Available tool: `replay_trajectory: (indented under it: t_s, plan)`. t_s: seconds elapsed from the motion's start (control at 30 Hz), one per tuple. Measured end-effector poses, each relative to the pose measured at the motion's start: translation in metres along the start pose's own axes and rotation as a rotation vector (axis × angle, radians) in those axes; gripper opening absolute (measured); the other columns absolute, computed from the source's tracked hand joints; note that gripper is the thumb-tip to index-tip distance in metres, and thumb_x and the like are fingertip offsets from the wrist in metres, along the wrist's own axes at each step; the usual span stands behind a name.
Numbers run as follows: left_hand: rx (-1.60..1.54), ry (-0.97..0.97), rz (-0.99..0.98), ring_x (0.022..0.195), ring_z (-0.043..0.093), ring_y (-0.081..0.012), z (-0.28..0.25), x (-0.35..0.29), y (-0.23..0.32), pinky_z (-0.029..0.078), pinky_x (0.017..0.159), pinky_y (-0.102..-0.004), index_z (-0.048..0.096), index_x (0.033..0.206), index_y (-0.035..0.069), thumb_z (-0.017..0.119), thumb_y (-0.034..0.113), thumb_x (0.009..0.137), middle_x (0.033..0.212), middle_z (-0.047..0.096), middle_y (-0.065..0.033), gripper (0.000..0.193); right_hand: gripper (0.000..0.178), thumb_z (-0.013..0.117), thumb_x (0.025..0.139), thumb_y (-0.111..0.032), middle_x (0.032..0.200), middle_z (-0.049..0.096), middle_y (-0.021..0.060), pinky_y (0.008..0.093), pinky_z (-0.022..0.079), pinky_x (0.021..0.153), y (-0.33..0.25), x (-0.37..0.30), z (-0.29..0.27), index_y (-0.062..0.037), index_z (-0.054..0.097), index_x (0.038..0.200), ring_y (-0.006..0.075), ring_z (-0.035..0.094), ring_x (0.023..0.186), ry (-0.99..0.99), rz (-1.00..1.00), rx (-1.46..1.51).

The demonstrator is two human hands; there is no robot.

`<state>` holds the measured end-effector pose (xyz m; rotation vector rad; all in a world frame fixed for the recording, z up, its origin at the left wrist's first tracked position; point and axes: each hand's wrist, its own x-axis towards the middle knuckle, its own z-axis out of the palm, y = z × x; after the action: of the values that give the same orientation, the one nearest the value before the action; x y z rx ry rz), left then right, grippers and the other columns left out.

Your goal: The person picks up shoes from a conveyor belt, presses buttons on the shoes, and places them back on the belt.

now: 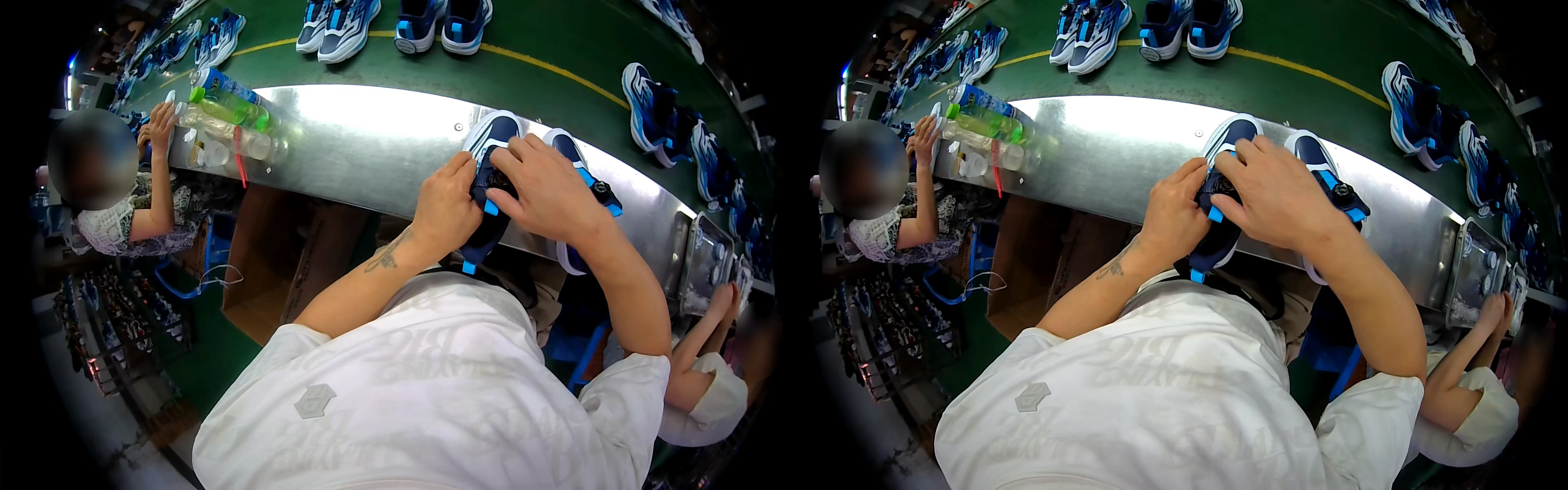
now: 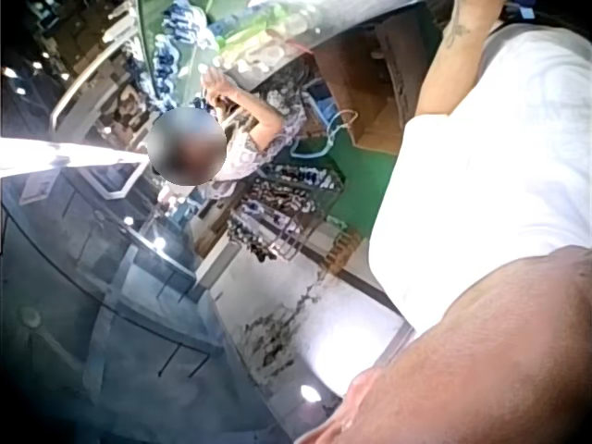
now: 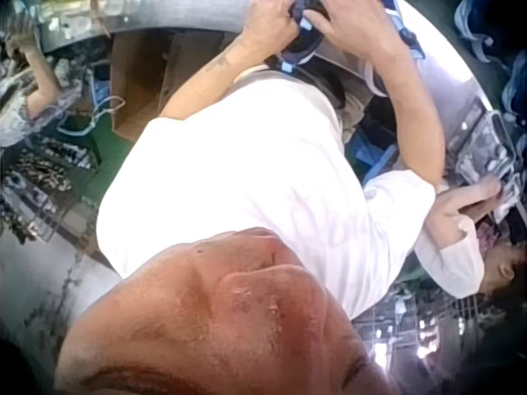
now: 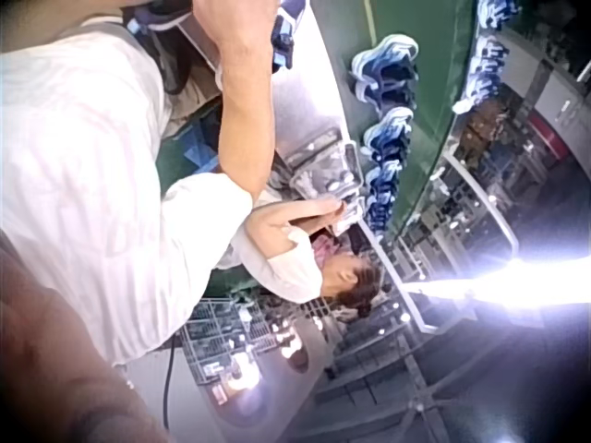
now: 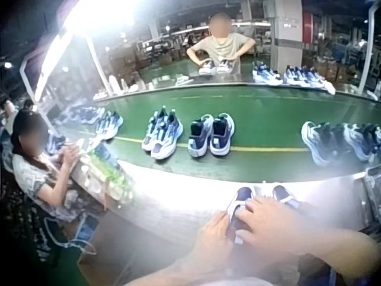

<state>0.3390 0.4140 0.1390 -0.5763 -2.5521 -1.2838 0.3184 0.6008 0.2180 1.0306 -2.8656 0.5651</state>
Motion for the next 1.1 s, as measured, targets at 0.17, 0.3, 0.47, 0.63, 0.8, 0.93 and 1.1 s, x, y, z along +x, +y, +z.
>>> replay_trajectory:
  t_s: [0.17,0.3,0.47,0.63,0.8,0.93,1.1]
  plan:
    - [0.018,-0.017,-0.036,0.093,0.068,-0.0462,-0.003,0.0,0.001,0.057,0.079,-0.048,0.067,0.111,-0.006,0.065,-0.007,0.073,0.117,0.068,-0.0222,0.038,0.033,0.068,0.094,-0.036,0.09,0.07,0.0158,0.0465,0.054,0.076,0.002,0.008,0.011,-0.0026,0.068,0.093,0.0345,0.064,0.091,-0.212,0.159,0.051]
    - [0.017,0.025,0.001,0.092,0.069,-0.0459,0.001,-0.001,-0.004,0.058,0.077,-0.0464,0.067,0.115,-0.006,0.065,-0.009,0.071,0.119,0.069,-0.0219,0.044,0.038,0.067,0.095,-0.039,0.08,0.068,0.0187,0.047,0.054,0.072,0.003,0.002,0.013,-0.0014,0.068,0.085,0.037,0.065,0.082,-0.008,0.048,0.053]
    - [-0.009,-0.022,-0.046,0.089,0.067,-0.0464,-0.003,-0.001,-0.003,0.056,0.074,-0.0473,0.067,0.114,-0.004,0.064,-0.009,0.071,0.116,0.069,-0.0217,0.043,0.05,0.063,0.097,-0.046,0.069,0.067,0.019,0.0466,0.055,0.065,-0.004,0.004,0.02,-0.0029,0.069,0.072,0.0382,0.068,0.07,-0.111,0.251,0.069]
    - [-0.034,-0.084,-0.082,0.091,0.066,-0.0474,-0.009,0.001,-0.001,0.055,0.075,-0.0451,0.067,0.112,-0.002,0.062,-0.008,0.075,0.113,0.068,-0.022,0.038,0.057,0.062,0.097,-0.051,0.066,0.067,0.0188,0.048,0.055,0.063,-0.016,0.003,0.022,-0.0042,0.068,0.065,0.0382,0.069,0.068,-0.093,0.343,0.028]
    - [-0.104,-0.102,-0.232,0.091,0.072,-0.0255,-0.044,0.019,-0.021,0.055,0.085,-0.0383,0.072,0.114,0.0,0.055,-0.007,0.082,0.097,0.076,-0.0181,0.037,0.032,0.073,0.089,-0.033,0.1,0.07,0.0194,0.0464,0.054,0.087,-0.002,-0.029,-0.029,-0.0041,0.066,0.099,0.0384,0.064,0.103,0.075,0.227,0.008]
    - [0.099,0.007,-0.36,0.105,0.072,-0.0378,-0.104,0.038,-0.073,0.054,0.096,-0.0416,0.067,0.126,-0.004,0.063,-0.003,0.083,0.113,0.074,-0.0246,0.044,0.047,0.066,0.078,0.003,0.126,0.064,0.015,0.0473,0.052,0.098,0.035,-0.084,-0.06,-0.0095,0.065,0.123,0.0383,0.06,0.117,0.012,0.189,-0.126]
    - [0.151,0.235,0.073,0.136,0.055,-0.0428,-0.106,0.038,-0.009,0.041,0.115,-0.0447,0.058,0.135,-0.011,0.058,-0.005,0.089,0.144,0.058,-0.0277,0.047,0.044,0.077,0.081,-0.008,0.123,0.063,0.0092,0.0436,0.056,0.092,0.039,-0.084,-0.033,-0.013,0.063,0.122,0.0337,0.063,0.112,0.021,0.206,0.031]
